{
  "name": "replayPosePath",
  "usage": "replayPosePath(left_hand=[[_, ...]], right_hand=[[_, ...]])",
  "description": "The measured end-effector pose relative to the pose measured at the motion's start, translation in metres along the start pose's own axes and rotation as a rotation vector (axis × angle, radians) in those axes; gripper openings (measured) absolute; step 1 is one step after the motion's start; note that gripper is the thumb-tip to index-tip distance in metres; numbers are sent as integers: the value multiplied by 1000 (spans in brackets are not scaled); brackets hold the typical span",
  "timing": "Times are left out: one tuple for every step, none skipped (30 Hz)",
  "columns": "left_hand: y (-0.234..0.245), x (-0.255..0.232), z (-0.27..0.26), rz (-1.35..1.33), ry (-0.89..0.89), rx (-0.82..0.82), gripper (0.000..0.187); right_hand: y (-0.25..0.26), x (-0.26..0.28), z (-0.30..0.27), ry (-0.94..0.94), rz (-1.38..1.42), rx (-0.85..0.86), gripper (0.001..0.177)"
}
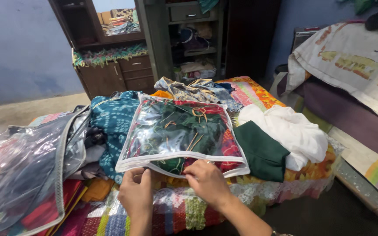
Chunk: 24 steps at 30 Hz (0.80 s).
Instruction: The person folds several pieces of clothing and places them into clear plastic storage bags. They handle a dark blue garment, a green garment, and other folded items, then seal the bags and stack them on a chair.
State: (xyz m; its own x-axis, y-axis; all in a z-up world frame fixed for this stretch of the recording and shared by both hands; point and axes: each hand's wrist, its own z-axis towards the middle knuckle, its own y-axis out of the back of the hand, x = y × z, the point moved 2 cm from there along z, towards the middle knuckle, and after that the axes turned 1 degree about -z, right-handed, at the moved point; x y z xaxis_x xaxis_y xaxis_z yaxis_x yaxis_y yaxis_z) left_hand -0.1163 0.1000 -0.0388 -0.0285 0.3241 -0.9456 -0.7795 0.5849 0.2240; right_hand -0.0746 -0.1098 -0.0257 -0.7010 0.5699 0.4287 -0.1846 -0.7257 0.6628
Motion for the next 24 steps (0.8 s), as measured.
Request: replayPosePath(left_hand=[[-4, 4, 1, -84, 115, -15, 30], [-8, 9, 1, -169, 229, -30, 35], [-11, 12, 3, -273, 305, -43, 40], [-15, 15, 6, -378, 381, -56, 44], [-20, 20, 9, -483, 458, -67, 48], [-24, 24, 13, -531, 484, -52, 48], [-25, 26, 14, -576, 509, -40, 49], [-26, 28, 16, -622, 534, -27, 49], [-28, 30, 18, -650, 540, 1, 48], [-31, 33, 20, -679, 545, 30, 48], [-33, 35, 23, -709, 548, 59, 48], [-34, 37, 26, -710, 558, 77, 47], [-35, 39, 28, -710, 570, 95, 47], [-36, 40, 30, -710, 582, 113, 46], [-36, 41, 32, -722, 589, 113, 46], [-37, 42, 32, -734, 596, 113, 46], [-37, 42, 33, -745, 604, 113, 46], [-37, 42, 33, -760, 592, 111, 44], [-37, 42, 33, -775, 576, 108, 42], [-36, 42, 33, -791, 560, 105, 40], [-36, 42, 33, -785, 571, 88, 39], [-35, 43, 33, -780, 581, 72, 37], [-35, 43, 34, -776, 590, 54, 37], [-34, 43, 34, -777, 583, 43, 36]], right_hand=[[-6, 6, -2, 18, 6, 36, 20], [-13, 11, -4, 36, 12, 73, 25], [-18, 16, -4, 47, 2, 97, 31], [-24, 19, -3, 58, -8, 121, 37], [-30, 20, -1, 67, -19, 146, 43], [-35, 19, 1, 80, -43, 142, 46], [-37, 22, 2, 94, -64, 139, 49], [-39, 24, 3, 108, -85, 136, 52], [-41, 24, 4, 86, -102, 148, 54], [-43, 22, 7, 65, -119, 161, 55], [-46, 22, 10, 43, -137, 171, 57], [-48, 22, 14, 31, -147, 156, 57], [-49, 22, 18, 17, -157, 142, 57], [-51, 22, 22, 3, -167, 128, 57], [-53, 23, 25, -35, -180, 142, 58], [-55, 24, 28, -73, -193, 156, 59], [-58, 24, 31, -112, -206, 170, 61], [-59, 26, 34, -107, -220, 149, 61], [-61, 28, 36, -99, -233, 126, 62], [-63, 29, 37, -91, -246, 102, 63], [-66, 29, 38, -121, -230, 100, 55], [-69, 29, 40, -152, -213, 99, 48], [-72, 28, 42, -180, -197, 97, 41], [-75, 29, 42, -160, -159, 56, 36]])
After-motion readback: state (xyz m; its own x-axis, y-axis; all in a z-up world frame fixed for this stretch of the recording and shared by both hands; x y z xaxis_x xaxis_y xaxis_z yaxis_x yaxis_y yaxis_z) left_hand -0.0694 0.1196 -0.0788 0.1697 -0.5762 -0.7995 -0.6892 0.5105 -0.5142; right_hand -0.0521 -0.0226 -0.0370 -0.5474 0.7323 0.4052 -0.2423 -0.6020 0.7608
